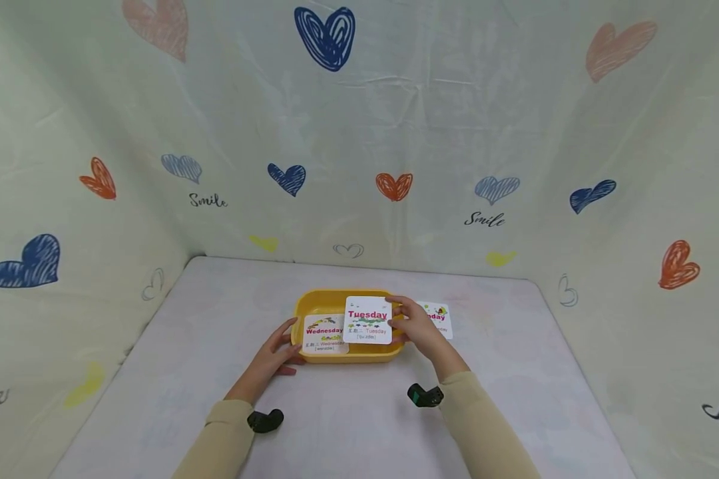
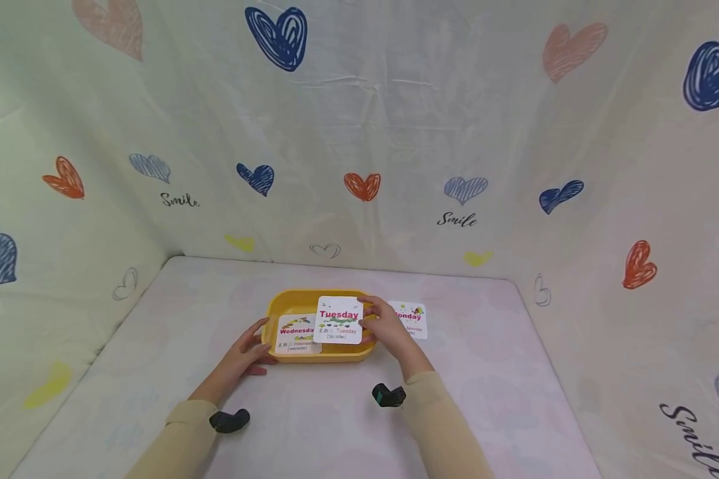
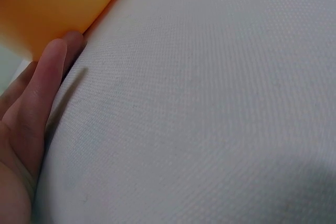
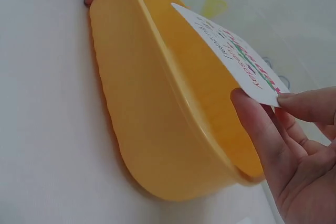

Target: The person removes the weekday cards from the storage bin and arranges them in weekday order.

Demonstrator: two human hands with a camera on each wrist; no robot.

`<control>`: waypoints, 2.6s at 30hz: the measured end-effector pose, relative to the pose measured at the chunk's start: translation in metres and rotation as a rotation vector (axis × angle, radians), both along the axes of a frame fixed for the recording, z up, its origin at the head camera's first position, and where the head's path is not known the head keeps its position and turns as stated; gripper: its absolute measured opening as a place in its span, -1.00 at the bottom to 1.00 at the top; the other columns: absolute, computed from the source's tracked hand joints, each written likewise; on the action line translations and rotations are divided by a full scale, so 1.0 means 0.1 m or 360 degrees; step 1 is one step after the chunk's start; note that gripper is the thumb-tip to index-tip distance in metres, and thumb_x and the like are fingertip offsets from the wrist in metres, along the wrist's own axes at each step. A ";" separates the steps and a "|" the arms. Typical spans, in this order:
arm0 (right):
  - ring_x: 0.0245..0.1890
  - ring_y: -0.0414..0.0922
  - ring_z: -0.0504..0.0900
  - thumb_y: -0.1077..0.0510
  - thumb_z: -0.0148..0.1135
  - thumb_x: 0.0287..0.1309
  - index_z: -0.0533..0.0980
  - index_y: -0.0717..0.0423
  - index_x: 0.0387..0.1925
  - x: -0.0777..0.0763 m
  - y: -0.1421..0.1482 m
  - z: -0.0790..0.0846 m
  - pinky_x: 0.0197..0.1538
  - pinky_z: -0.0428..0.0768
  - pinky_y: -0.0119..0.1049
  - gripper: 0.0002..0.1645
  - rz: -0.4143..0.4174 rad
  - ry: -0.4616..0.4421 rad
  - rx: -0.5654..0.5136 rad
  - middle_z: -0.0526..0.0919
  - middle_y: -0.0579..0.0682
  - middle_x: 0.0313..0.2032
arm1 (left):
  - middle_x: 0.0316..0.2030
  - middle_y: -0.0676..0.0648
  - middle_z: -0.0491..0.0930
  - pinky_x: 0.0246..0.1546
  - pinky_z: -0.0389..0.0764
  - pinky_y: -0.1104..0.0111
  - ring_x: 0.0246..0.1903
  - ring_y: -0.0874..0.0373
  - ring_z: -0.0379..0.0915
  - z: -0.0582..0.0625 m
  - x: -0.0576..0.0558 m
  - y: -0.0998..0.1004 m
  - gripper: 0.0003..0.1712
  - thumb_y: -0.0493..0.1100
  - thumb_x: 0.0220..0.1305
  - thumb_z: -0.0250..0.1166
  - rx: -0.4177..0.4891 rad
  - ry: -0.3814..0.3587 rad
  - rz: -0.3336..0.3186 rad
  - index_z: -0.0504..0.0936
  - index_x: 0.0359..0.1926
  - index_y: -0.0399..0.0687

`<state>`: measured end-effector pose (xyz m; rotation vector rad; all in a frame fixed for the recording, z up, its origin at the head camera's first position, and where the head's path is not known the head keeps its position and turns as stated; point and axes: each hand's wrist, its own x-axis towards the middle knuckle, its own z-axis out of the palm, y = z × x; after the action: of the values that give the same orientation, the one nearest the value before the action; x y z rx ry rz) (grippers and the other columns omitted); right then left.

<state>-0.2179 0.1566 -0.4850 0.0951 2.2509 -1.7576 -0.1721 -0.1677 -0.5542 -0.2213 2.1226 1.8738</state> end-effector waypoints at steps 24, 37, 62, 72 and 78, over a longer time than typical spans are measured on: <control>-0.28 0.04 0.65 0.43 0.02 0.31 0.26 0.09 0.39 0.18 0.49 -0.05 -0.38 0.68 -0.04 -0.36 0.0085 0.0007 -0.0200 0.34 0.22 -0.03 | 0.27 -0.18 0.33 -0.26 0.66 0.21 -0.20 0.00 0.64 -0.03 0.03 0.00 -0.21 0.08 0.25 0.34 -0.0010 0.0018 0.0003 0.20 0.43 0.50; -0.28 0.02 0.64 0.40 0.06 0.31 0.24 0.09 0.39 0.22 0.79 -0.09 -0.31 0.69 -0.07 -0.36 -0.0120 0.0059 -0.0125 0.43 0.25 -0.03 | 0.25 -0.19 0.34 -0.25 0.65 0.22 -0.18 0.02 0.62 0.00 0.02 -0.03 -0.21 0.05 0.29 0.31 -0.0037 0.0012 0.0001 0.15 0.45 0.45; -0.33 -0.02 0.61 0.36 0.38 0.08 0.17 0.06 0.42 0.28 1.52 -0.25 -0.35 0.68 -0.19 -0.08 -0.0271 -0.0031 0.0192 0.45 0.25 0.01 | 0.29 -0.19 0.32 -0.24 0.65 0.22 -0.18 0.00 0.63 -0.01 -0.01 0.00 -0.21 0.02 0.28 0.32 -0.0017 -0.0009 -0.0015 0.16 0.45 0.44; -0.30 -0.07 0.59 0.33 0.35 0.14 0.13 0.08 0.45 0.23 1.81 -0.26 -0.34 0.67 -0.27 -0.09 -0.0377 -0.0020 0.0225 0.44 0.21 0.00 | 0.28 -0.18 0.33 -0.25 0.65 0.22 -0.17 -0.01 0.63 0.00 -0.01 -0.02 -0.21 0.03 0.28 0.33 -0.0003 -0.0011 -0.0033 0.16 0.44 0.47; -0.31 -0.13 0.61 0.36 0.30 0.17 0.13 0.10 0.46 0.20 1.97 -0.28 -0.30 0.67 -0.27 -0.12 -0.0448 -0.0030 0.0234 0.44 0.20 0.02 | 0.28 -0.20 0.32 -0.25 0.65 0.23 -0.17 -0.01 0.63 0.01 -0.02 0.00 -0.21 0.01 0.30 0.31 -0.0014 -0.0007 -0.0033 0.15 0.46 0.45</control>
<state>-0.1977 0.3531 -0.5135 0.4778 2.4487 -1.7066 -0.1742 -0.1680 -0.5532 -0.2046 2.1223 1.8514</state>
